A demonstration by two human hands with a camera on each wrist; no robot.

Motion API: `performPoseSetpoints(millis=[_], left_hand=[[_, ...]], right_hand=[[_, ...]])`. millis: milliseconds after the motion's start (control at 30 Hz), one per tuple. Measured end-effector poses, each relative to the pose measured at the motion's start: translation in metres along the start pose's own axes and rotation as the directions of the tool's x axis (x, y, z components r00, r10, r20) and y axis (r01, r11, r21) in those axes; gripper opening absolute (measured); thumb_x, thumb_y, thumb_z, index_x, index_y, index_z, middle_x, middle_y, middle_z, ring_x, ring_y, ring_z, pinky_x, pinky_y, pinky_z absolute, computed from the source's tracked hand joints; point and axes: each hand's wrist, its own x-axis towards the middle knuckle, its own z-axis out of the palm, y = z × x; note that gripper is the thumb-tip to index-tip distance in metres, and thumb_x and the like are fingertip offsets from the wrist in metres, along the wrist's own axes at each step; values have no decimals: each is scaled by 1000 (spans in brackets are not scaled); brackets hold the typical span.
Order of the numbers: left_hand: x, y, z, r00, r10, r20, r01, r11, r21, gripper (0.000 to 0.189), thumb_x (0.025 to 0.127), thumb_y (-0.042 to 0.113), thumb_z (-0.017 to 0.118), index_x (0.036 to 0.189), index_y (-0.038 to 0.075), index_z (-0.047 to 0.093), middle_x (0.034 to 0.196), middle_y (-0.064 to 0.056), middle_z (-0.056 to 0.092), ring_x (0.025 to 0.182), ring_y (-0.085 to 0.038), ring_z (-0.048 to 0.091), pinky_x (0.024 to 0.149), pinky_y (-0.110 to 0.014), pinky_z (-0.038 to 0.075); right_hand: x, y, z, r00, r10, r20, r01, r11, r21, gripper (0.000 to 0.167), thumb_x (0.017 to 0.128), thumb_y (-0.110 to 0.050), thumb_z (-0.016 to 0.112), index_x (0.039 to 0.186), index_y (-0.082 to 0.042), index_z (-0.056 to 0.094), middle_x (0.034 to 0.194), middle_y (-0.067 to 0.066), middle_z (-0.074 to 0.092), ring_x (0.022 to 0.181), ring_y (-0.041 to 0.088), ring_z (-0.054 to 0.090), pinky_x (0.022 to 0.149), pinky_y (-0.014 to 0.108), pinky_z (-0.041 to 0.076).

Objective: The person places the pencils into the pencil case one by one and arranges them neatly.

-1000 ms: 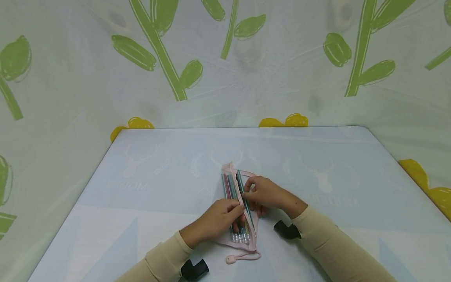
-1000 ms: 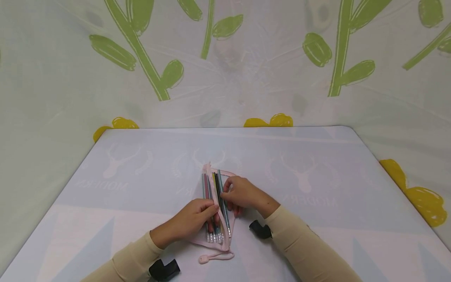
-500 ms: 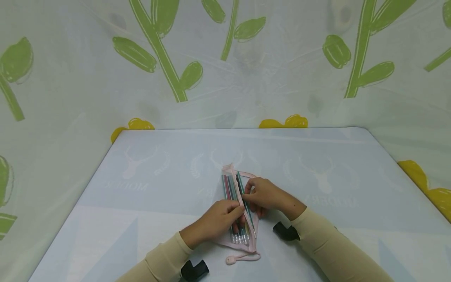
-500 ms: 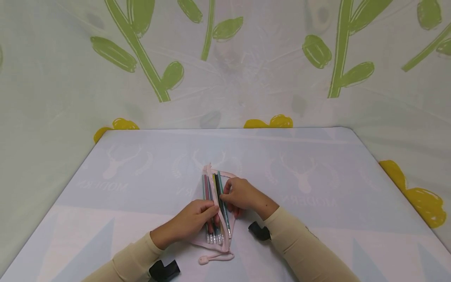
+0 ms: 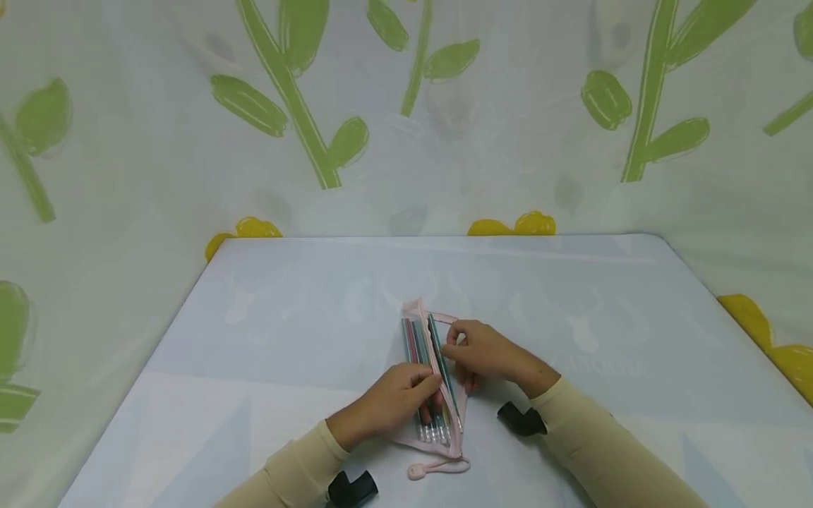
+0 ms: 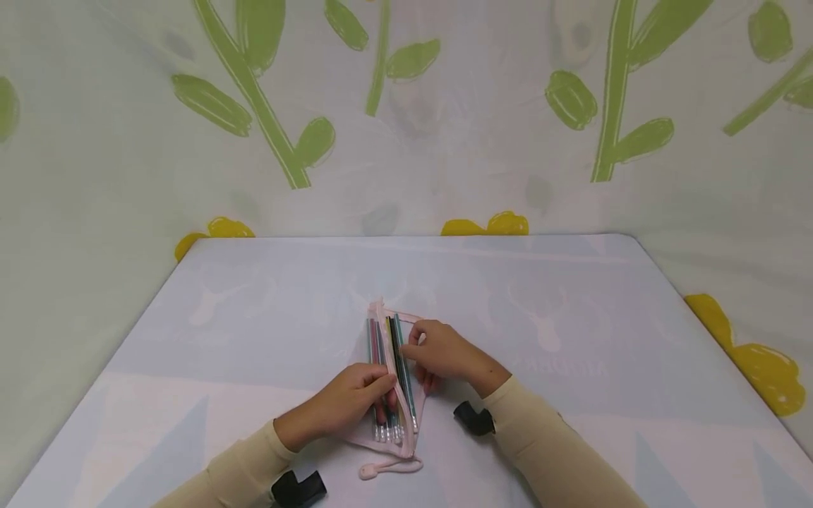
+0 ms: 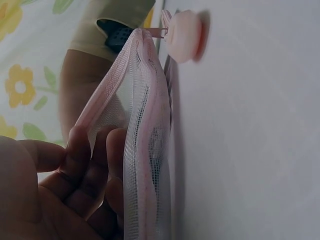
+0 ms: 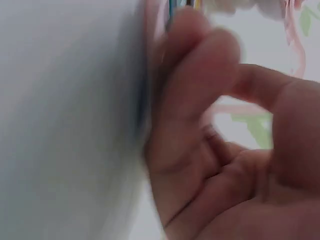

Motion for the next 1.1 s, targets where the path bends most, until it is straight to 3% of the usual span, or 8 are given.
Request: performPoseSetpoints(millis=[367, 567, 700, 933, 1100], left_hand=[[0, 2, 3, 998, -54, 33, 54, 998, -16, 37, 105, 28, 46, 82, 7, 65, 79, -2, 68, 61, -11, 61, 62, -25, 53], [3, 14, -3, 998, -62, 9, 61, 994, 95, 35, 104, 26, 46, 78, 12, 65, 70, 2, 65, 55, -9, 60, 55, -23, 49], [11, 24, -5, 997, -73, -4, 72, 974, 214, 36, 103, 25, 45, 75, 14, 64, 62, 3, 57, 47, -8, 54, 48, -22, 43], [22, 34, 0, 993, -121, -9, 117, 937, 329, 38, 101, 22, 45, 68, 13, 62, 56, 5, 54, 40, -8, 52, 43, -22, 38], [30, 35, 5, 989, -145, -21, 139, 885, 444, 40, 98, 25, 48, 59, 17, 51, 49, 7, 46, 41, -6, 48, 41, -22, 34]], right_hand=[[-19, 8, -9, 990, 7, -138, -5, 1000, 15, 18, 97, -23, 58, 88, -7, 57, 59, 4, 60, 47, 17, 57, 48, 31, 48], [-28, 4, -21, 989, -31, -142, 29, 999, -16, 19, 98, -22, 58, 90, -5, 58, 61, 4, 58, 47, 17, 56, 48, 32, 49], [-32, 4, -30, 988, -54, -145, 50, 998, -32, 19, 99, -20, 58, 91, -2, 59, 60, 6, 58, 47, 18, 56, 48, 34, 50], [-39, 10, -36, 989, -27, -146, 22, 999, -34, 17, 99, -19, 59, 93, -3, 60, 60, 6, 58, 47, 18, 56, 48, 35, 50], [-43, 15, -36, 992, -11, -125, 7, 999, -33, 16, 99, -18, 59, 93, -3, 60, 61, 5, 58, 48, 18, 56, 48, 34, 51]])
